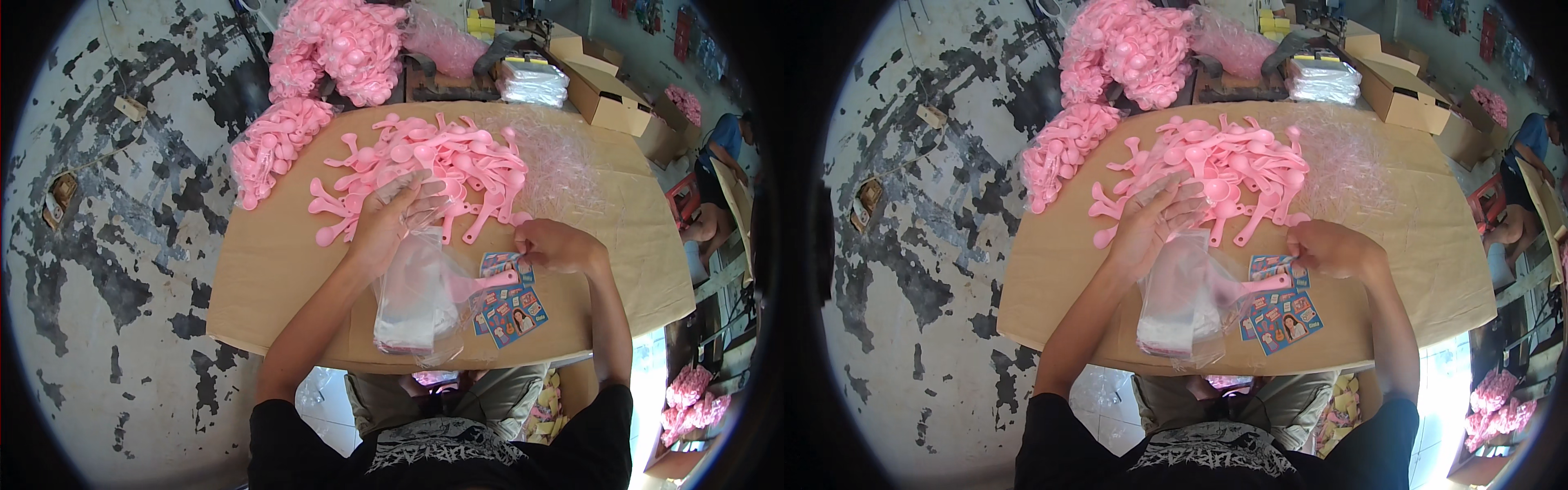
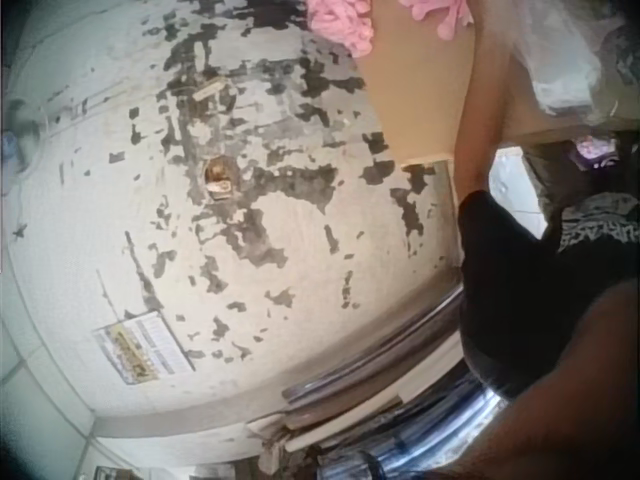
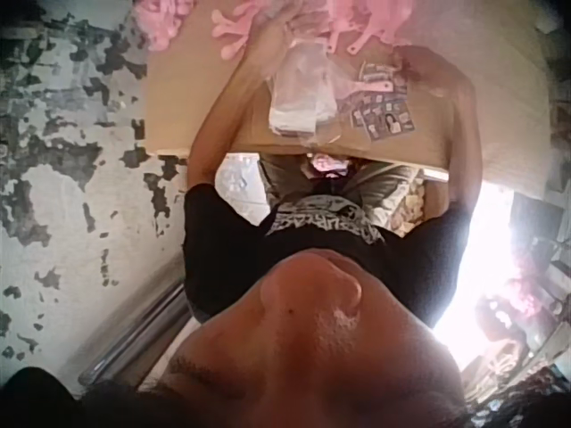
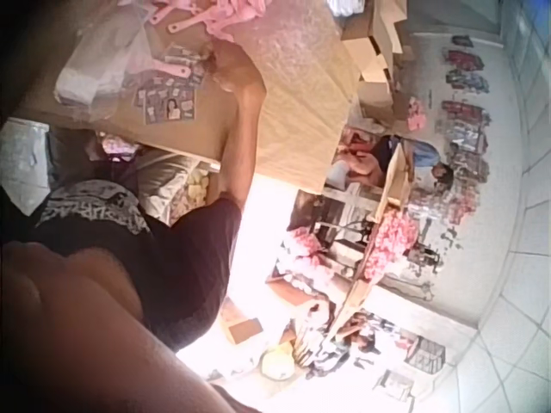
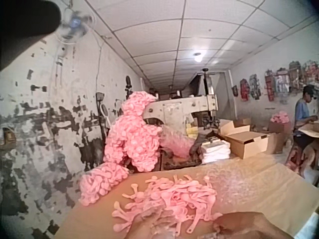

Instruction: The person repeatedly picks up pink plastic spoons and small printed cards, places them into clear plastic bags, and seals them. The person also handles yellow sticky notes and stacks the sealed packages on the table.

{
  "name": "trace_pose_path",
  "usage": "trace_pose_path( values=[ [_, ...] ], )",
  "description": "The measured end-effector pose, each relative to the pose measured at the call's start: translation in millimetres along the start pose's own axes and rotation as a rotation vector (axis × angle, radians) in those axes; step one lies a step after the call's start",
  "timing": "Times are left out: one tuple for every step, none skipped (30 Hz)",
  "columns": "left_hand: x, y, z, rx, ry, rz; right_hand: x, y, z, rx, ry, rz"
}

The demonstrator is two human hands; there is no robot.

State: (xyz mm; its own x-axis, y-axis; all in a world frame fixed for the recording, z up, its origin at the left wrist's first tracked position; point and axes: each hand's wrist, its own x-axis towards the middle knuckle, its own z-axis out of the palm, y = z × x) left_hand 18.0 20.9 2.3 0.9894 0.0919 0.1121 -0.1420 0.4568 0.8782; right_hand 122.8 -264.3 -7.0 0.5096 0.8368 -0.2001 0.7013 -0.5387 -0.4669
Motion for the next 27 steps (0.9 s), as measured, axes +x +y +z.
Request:
trace_pose_path(
  values=[
    [-1,1,-3,0.004,0.002,0.012,1,-4,-5,-0.008,0.004,-0.01],
    [-2,0,-7,0.035,0.02,0.024,1,-11,-11,0.035,0.092,0.043],
    [-3,0,-11,0.065,0.038,0.035,3,-17,-15,0.078,0.18,0.095],
    [-3,0,-9,0.061,0.029,0.044,4,-19,-17,0.067,0.188,0.098],
    [-4,0,-8,0.068,0.053,0.053,6,-20,-16,0.166,0.312,0.045],
    [-4,0,-8,0.074,0.077,0.062,10,-21,-13,0.266,0.434,-0.01],
    [-3,0,-10,0.1,0.1,0.051,14,-25,-7,0.259,0.439,-0.01],
    [-4,1,-9,0.102,0.096,0.056,22,-30,4,0.471,0.473,-0.058],
    [-6,0,-5,0.064,0.126,0.076,28,-36,13,0.684,0.503,-0.106],
    [-7,-1,-3,0.026,0.153,0.094,32,-41,19,0.683,0.51,-0.108],
    [-7,-1,0,0.029,0.147,0.095,36,-45,25,0.739,0.545,-0.191],
    [-7,-2,4,0.018,0.162,0.086,40,-49,29,0.795,0.579,-0.275],
    [-8,-3,6,0.006,0.184,0.078,43,-52,33,0.912,0.539,-0.311],
    [-9,-4,5,0.009,0.185,0.079,44,-54,35,0.914,0.54,-0.313],
    [-9,-5,4,0.017,0.149,0.059,45,-56,37,0.887,0.544,-0.297],
    [-9,-7,4,0.024,0.113,0.04,45,-57,38,0.858,0.548,-0.279],
    [-11,-9,9,0.019,0.16,0.069,46,-57,40,0.858,0.549,-0.279],
    [-11,-9,9,0.02,0.159,0.068,48,-56,43,0.888,0.569,-0.272],
    [-11,-10,8,0.013,0.115,0.054,49,-55,45,0.917,0.592,-0.262],
    [-11,-11,6,0.007,0.071,0.039,49,-54,46,0.917,0.597,-0.256],
    [-10,-12,6,0.006,0.066,0.034,49,-53,46,0.947,0.582,-0.231],
    [-10,-13,4,0.026,0.076,0.051,49,-52,47,0.979,0.563,-0.209],
    [-10,-14,3,0.047,0.087,0.067,49,-51,48,0.981,0.567,-0.206],
    [-9,-16,2,0.048,0.084,0.063,50,-49,49,0.954,0.511,-0.217],
    [-8,-19,0,0.125,0.078,0.089,49,-48,50,0.926,0.456,-0.225],
    [-7,-20,-1,0.202,0.073,0.116,48,-50,50,0.927,0.46,-0.22],
    [-7,-20,-1,0.202,0.069,0.112,47,-54,50,0.938,0.452,-0.205]
  ],
)
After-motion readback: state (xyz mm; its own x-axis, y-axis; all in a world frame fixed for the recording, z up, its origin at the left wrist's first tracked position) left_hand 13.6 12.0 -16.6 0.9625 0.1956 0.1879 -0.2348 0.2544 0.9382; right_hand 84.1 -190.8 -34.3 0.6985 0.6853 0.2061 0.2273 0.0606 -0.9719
